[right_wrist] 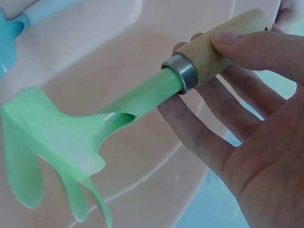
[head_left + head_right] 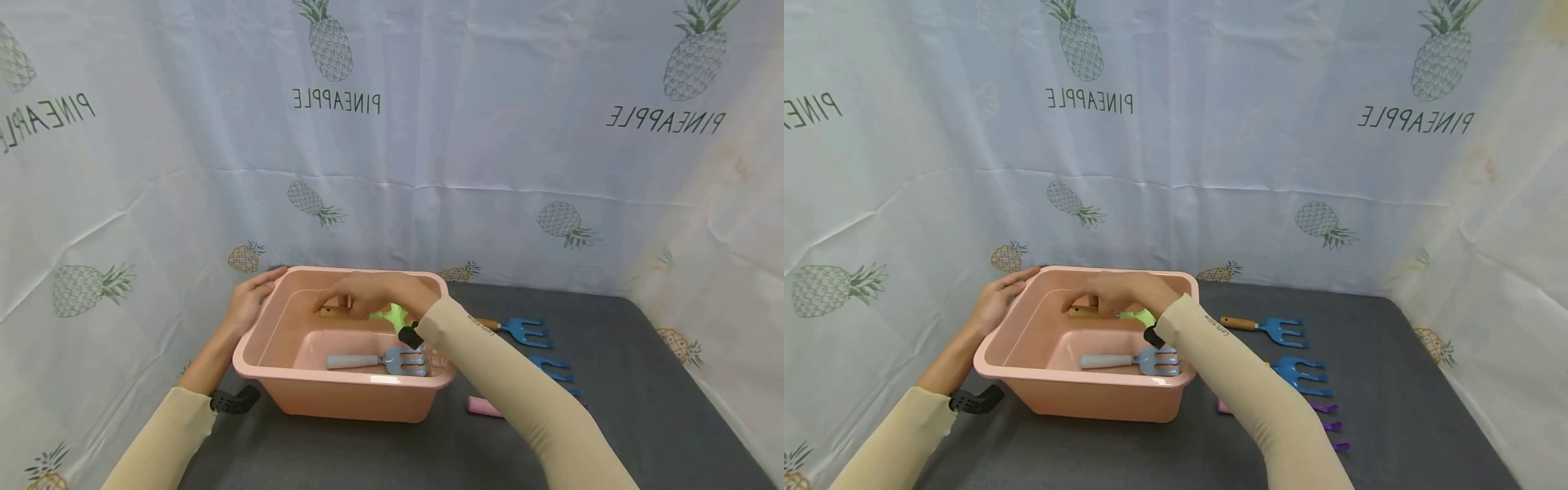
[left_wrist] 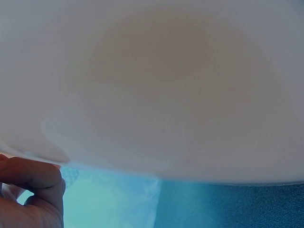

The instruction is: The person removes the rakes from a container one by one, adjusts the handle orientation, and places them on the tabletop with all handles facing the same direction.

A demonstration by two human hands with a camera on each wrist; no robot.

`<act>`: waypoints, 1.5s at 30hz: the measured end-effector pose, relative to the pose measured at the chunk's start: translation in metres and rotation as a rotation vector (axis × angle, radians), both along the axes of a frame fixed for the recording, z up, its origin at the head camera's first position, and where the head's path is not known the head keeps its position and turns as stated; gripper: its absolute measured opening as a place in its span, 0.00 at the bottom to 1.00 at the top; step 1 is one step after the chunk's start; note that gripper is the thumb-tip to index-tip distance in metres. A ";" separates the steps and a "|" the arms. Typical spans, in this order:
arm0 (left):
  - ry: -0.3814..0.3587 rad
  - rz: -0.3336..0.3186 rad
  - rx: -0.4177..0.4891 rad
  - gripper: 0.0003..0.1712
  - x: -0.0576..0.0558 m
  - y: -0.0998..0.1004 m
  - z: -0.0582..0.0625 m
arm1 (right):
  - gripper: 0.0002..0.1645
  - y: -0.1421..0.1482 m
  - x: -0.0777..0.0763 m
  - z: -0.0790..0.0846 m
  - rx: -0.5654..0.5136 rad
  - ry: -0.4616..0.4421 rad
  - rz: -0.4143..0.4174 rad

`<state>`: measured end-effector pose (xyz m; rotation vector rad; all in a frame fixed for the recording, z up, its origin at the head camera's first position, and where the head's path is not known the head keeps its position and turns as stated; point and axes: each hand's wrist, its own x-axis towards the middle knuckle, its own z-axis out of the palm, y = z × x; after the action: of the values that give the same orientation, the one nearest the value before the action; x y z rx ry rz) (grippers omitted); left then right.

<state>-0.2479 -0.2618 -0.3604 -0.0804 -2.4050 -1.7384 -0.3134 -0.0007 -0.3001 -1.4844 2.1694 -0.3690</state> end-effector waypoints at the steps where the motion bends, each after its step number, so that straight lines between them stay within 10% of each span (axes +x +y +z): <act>1: 0.002 0.001 -0.003 0.25 0.000 0.000 0.000 | 0.50 0.001 0.001 0.001 -0.003 0.012 -0.003; 17: 0.007 0.009 -0.013 0.25 -0.003 0.000 -0.002 | 0.33 0.013 0.020 0.042 -0.017 0.177 0.007; 27: 0.008 0.014 -0.034 0.25 -0.002 0.001 0.000 | 0.40 0.034 0.031 0.072 -0.026 0.245 0.000; 45: -0.014 -0.003 -0.031 0.26 0.003 0.003 0.001 | 0.23 0.097 0.038 0.081 -0.063 0.318 0.008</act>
<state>-0.2453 -0.2587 -0.3597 -0.0756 -2.4432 -1.7088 -0.2755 0.0966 -0.2193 -1.6823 2.4131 -0.2111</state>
